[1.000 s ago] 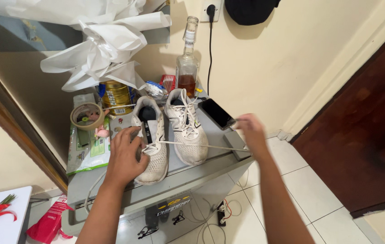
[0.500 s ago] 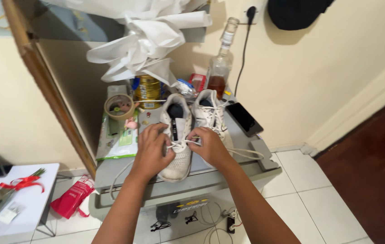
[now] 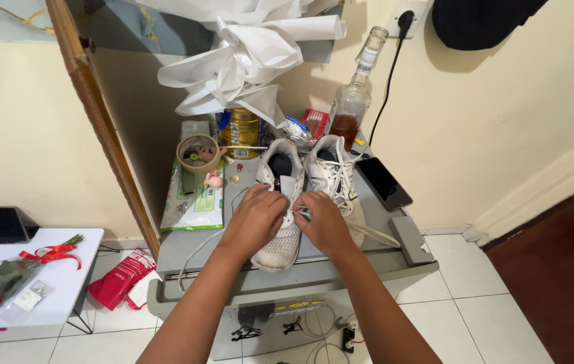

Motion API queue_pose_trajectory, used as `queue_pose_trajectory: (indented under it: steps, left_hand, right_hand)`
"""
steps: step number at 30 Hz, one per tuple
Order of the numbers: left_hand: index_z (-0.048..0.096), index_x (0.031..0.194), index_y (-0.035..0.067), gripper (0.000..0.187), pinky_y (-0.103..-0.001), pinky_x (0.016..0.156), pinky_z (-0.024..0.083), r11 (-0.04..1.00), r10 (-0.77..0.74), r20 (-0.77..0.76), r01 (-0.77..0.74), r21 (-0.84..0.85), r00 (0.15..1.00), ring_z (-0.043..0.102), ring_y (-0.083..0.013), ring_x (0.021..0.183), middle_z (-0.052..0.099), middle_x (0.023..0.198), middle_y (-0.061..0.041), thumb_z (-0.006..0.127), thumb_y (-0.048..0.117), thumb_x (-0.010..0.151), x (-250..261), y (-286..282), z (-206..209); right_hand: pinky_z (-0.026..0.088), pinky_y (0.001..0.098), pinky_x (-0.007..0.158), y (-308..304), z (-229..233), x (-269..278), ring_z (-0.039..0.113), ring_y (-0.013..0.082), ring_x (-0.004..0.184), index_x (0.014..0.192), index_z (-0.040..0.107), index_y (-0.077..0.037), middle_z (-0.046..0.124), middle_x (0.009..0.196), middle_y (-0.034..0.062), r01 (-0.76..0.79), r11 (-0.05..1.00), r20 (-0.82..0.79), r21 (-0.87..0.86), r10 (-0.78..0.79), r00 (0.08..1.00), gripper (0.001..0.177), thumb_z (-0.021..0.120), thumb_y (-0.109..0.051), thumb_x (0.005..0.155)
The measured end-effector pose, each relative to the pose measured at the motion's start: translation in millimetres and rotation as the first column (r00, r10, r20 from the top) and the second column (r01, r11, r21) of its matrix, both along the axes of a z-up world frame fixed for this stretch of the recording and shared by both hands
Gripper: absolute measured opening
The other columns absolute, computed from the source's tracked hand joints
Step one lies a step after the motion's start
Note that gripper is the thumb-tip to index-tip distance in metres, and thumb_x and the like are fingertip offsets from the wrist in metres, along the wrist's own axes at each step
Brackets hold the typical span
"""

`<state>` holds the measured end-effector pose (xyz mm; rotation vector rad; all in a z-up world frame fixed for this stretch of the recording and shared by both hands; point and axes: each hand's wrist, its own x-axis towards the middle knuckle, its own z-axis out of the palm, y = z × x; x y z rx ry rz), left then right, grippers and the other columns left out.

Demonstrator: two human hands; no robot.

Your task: The person removes the laces from a pair of white sneakers placed on a small refrigerator, then threads the laces back through the eyelets and ties them. The person handles both shoes sequentially, adjusting and pulling the laces to complete the re-lacing.

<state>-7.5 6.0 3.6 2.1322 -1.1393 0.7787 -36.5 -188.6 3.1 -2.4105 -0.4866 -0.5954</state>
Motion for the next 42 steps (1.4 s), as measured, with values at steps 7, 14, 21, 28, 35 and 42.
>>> queue_pose_trajectory:
  steps: [7,14,21,28,35,42]
  left_hand:
    - [0.066,0.087,0.008,0.012,-0.041,0.090,0.043,0.999,0.020,-0.020,-0.019,0.030,1.000,0.066,-0.0235,0.093,0.066,0.101,-0.004,0.071,0.000,0.079,-0.9,-6.4,-1.9]
    - [0.063,0.095,0.007,0.015,-0.042,0.096,0.042,0.996,-0.035,-0.126,0.025,-0.082,0.991,0.061,-0.0299,0.101,0.063,0.100,-0.009,0.068,0.001,0.082,1.3,-4.8,-10.2]
    - [0.057,0.118,0.010,0.027,-0.043,0.099,0.035,1.000,-0.021,-0.415,0.014,-0.019,0.910,0.061,-0.0302,0.100,0.065,0.099,-0.010,0.061,0.003,0.093,6.0,-3.5,-14.2]
    - [0.048,0.131,0.012,0.047,-0.041,0.097,0.030,0.989,-0.080,-0.474,0.012,-0.146,0.877,0.063,-0.0234,0.102,0.066,0.100,-0.006,0.057,-0.003,0.087,7.6,-12.5,-20.9]
    - [0.060,0.129,0.013,0.047,-0.043,0.098,0.031,0.997,0.063,-0.390,-0.074,-0.014,0.919,0.058,-0.0248,0.106,0.071,0.106,-0.003,0.061,-0.002,0.084,-1.8,-8.8,-4.3]
    - [0.069,0.111,0.009,0.044,-0.046,0.098,0.037,0.993,0.091,-0.156,-0.077,0.094,0.983,0.053,-0.0322,0.115,0.054,0.141,-0.010,0.064,-0.003,0.069,9.0,11.3,17.5]
  right_hand:
    - [0.046,0.0441,0.083,2.0,-3.3,-11.3,0.054,0.0336,0.095,0.087,0.061,-0.004,0.059,0.091,0.0107,0.030,0.992,0.145,-0.122,-0.012,0.989,0.018,0.072,0.000,0.074]
    - [0.047,0.0417,0.082,7.7,-8.4,-20.6,0.056,0.0314,0.094,0.090,0.064,-0.004,0.061,0.093,0.0091,0.032,0.994,0.197,-0.101,-0.012,0.980,0.018,0.072,0.000,0.075]
    - [0.047,0.0390,0.079,-7.4,-24.6,2.1,0.058,0.0271,0.088,0.088,0.066,-0.005,0.068,0.083,0.0092,0.094,0.982,-0.055,0.166,-0.086,0.995,0.007,0.070,-0.010,0.085]
    - [0.043,0.0420,0.088,-15.7,-34.6,16.6,0.055,0.0312,0.086,0.084,0.068,-0.004,0.071,0.080,0.0108,0.077,0.997,-0.198,0.023,-0.071,0.978,0.014,0.069,-0.016,0.089]
    - [0.044,0.0423,0.079,-10.1,-11.8,5.5,0.056,0.0302,0.087,0.081,0.066,-0.005,0.066,0.082,0.0095,0.072,0.997,-0.092,-0.035,-0.075,0.993,0.012,0.071,-0.016,0.080]
    - [0.047,0.0422,0.084,-16.8,-3.9,3.6,0.058,0.0316,0.091,0.088,0.060,-0.002,0.061,0.091,0.0139,-0.029,0.995,-0.080,0.098,0.037,0.996,0.015,0.049,-0.005,0.098]
